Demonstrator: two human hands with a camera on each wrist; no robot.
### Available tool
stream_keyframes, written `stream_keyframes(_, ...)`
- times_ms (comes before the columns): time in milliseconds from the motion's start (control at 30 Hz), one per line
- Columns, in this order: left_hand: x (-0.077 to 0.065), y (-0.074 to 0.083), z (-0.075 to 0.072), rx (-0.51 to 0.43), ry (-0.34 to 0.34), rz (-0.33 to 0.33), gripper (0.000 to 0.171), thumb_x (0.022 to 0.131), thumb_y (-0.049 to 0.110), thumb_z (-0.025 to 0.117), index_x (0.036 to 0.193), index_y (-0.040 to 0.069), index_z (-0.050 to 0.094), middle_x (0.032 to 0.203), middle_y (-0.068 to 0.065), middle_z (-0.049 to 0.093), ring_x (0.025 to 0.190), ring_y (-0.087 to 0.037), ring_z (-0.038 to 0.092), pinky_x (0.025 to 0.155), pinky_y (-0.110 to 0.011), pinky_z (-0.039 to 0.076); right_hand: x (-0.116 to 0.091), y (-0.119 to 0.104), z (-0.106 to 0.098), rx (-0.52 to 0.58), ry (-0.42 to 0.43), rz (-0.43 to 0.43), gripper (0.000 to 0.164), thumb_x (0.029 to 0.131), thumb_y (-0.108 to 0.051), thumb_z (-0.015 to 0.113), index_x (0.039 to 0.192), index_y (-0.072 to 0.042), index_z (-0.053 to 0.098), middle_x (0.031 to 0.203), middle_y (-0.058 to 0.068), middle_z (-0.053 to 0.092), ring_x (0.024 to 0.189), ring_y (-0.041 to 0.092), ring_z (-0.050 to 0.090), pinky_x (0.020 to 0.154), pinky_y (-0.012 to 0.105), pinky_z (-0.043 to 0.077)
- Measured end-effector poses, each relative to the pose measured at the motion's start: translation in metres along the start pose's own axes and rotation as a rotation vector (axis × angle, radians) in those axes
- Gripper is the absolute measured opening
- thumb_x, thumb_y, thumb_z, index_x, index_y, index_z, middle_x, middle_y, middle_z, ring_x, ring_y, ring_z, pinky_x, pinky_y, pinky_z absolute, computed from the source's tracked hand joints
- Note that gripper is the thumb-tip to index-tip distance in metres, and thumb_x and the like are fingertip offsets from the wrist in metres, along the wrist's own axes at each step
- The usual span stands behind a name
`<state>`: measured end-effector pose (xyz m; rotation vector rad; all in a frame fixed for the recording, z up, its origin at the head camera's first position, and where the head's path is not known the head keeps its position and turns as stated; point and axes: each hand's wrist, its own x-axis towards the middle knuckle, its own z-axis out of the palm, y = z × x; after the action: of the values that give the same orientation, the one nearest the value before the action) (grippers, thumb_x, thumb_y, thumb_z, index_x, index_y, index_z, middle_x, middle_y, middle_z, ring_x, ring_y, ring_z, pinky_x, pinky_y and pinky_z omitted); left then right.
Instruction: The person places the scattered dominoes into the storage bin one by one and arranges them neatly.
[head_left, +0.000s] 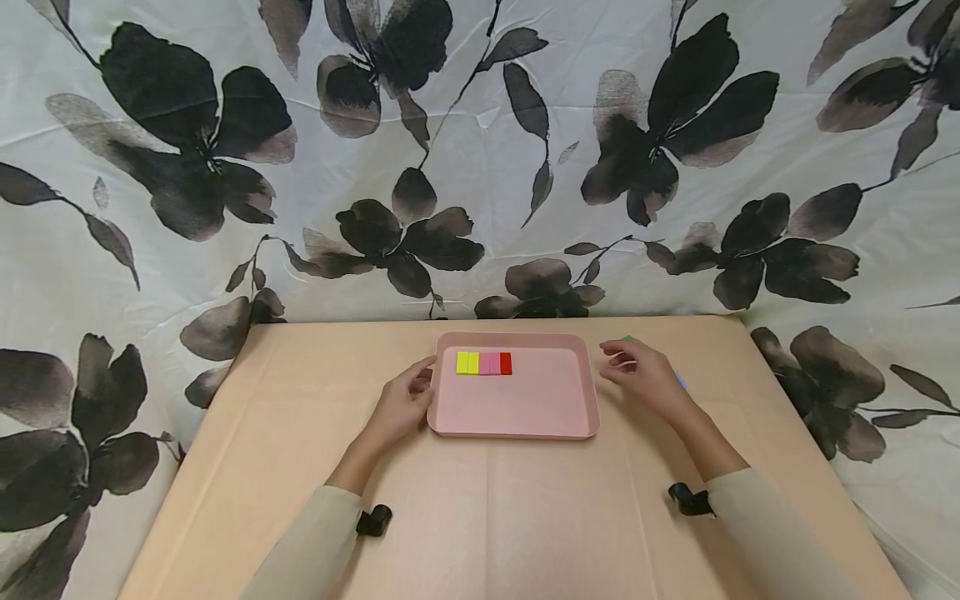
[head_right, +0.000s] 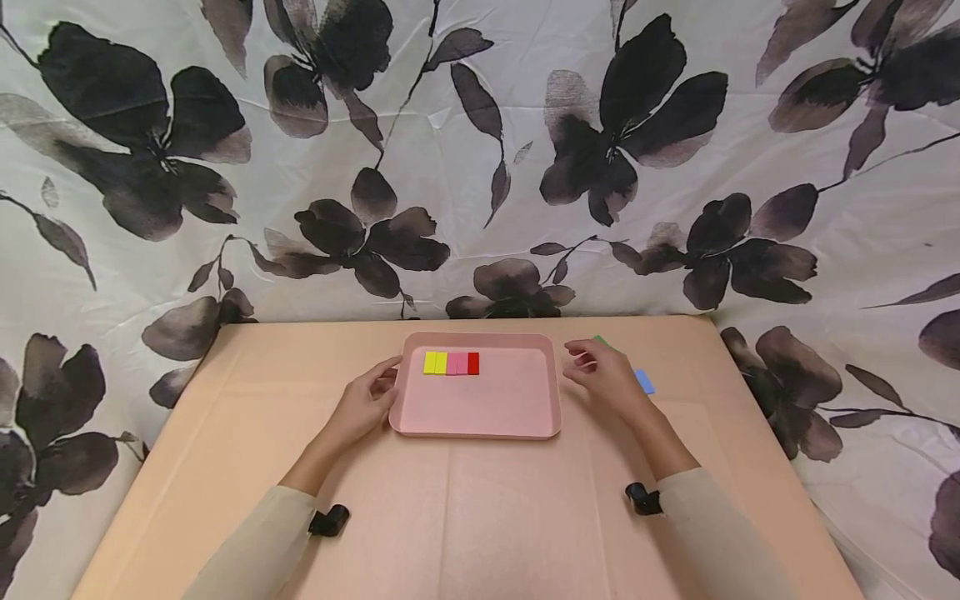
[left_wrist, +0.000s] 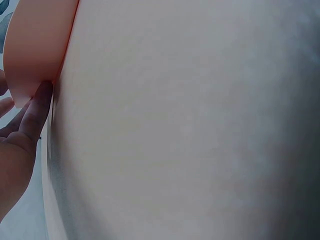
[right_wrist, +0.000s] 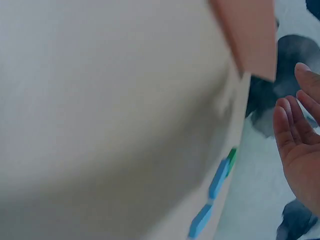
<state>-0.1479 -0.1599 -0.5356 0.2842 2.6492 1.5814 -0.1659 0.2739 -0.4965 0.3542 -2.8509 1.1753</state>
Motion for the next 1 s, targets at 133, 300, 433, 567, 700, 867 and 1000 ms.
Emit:
stream_keyframes(133,0.001,0.000,0.000,-0.008,0.002,0.001,0.056,0.096,0.001,0.061,0.150,0.009,0.053,0.127,-0.017,0.068,0.109,-0.031,0.067,0.096,-0.046,0.055,-0.008,0.016,-0.010,-0.061,0.016,0.029,0.046,0.089,-0.010,0.080,0.131,0.001,0.065,0.128,0.022,0.067,0.109,0.039,0.067,0.096,0.053,0.055)
stream_keyframes(300,0.001,0.000,0.000,-0.007,0.006,0.004,0.056,0.095,0.001,0.062,0.150,0.008,0.053,0.125,-0.017,0.068,0.107,-0.030,0.067,0.094,-0.043,0.055,-0.012,0.033,-0.022,-0.149,0.019,0.062,0.047,0.091,-0.012,0.078,0.132,0.004,0.063,0.128,0.026,0.064,0.113,0.047,0.065,0.097,0.059,0.052)
stream_keyframes(433,0.002,-0.001,0.000,-0.004,0.005,0.006,0.055,0.095,0.001,0.062,0.150,0.008,0.053,0.124,-0.016,0.069,0.106,-0.028,0.068,0.092,-0.040,0.056,-0.011,0.044,-0.029,-0.208,-0.010,0.103,0.049,0.092,-0.012,0.077,0.135,0.005,0.061,0.128,0.029,0.062,0.114,0.050,0.063,0.097,0.061,0.051)
stream_keyframes(567,0.002,-0.001,0.000,-0.006,0.006,0.009,0.056,0.095,0.000,0.062,0.150,0.008,0.053,0.124,-0.016,0.069,0.106,-0.027,0.068,0.092,-0.038,0.056,-0.009,0.051,-0.033,-0.264,-0.043,0.115,0.048,0.092,-0.014,0.077,0.133,0.006,0.062,0.127,0.032,0.062,0.114,0.050,0.062,0.097,0.063,0.049)
stream_keyframes(700,0.000,-0.001,0.000,-0.005,0.004,0.008,0.056,0.095,0.001,0.062,0.150,0.010,0.054,0.125,-0.016,0.069,0.106,-0.028,0.068,0.093,-0.040,0.055,-0.009,0.056,-0.034,-0.290,-0.066,0.124,0.047,0.092,-0.014,0.076,0.131,0.008,0.062,0.125,0.033,0.062,0.115,0.050,0.060,0.098,0.064,0.047)
stream_keyframes(867,-0.001,-0.001,-0.001,-0.004,0.000,0.009,0.056,0.095,0.001,0.062,0.150,0.010,0.054,0.125,-0.016,0.068,0.106,-0.028,0.067,0.094,-0.041,0.055,-0.009,0.060,-0.032,-0.290,-0.080,0.150,0.047,0.093,-0.013,0.075,0.132,0.008,0.061,0.127,0.033,0.061,0.116,0.049,0.062,0.099,0.062,0.049)
stream_keyframes(1000,-0.002,-0.001,-0.002,-0.002,-0.001,0.013,0.056,0.095,0.001,0.061,0.150,0.010,0.054,0.125,-0.016,0.068,0.105,-0.027,0.067,0.093,-0.040,0.054,-0.010,0.059,-0.030,-0.283,-0.085,0.159,0.044,0.093,-0.012,0.075,0.130,0.008,0.062,0.125,0.032,0.061,0.113,0.048,0.063,0.097,0.060,0.051)
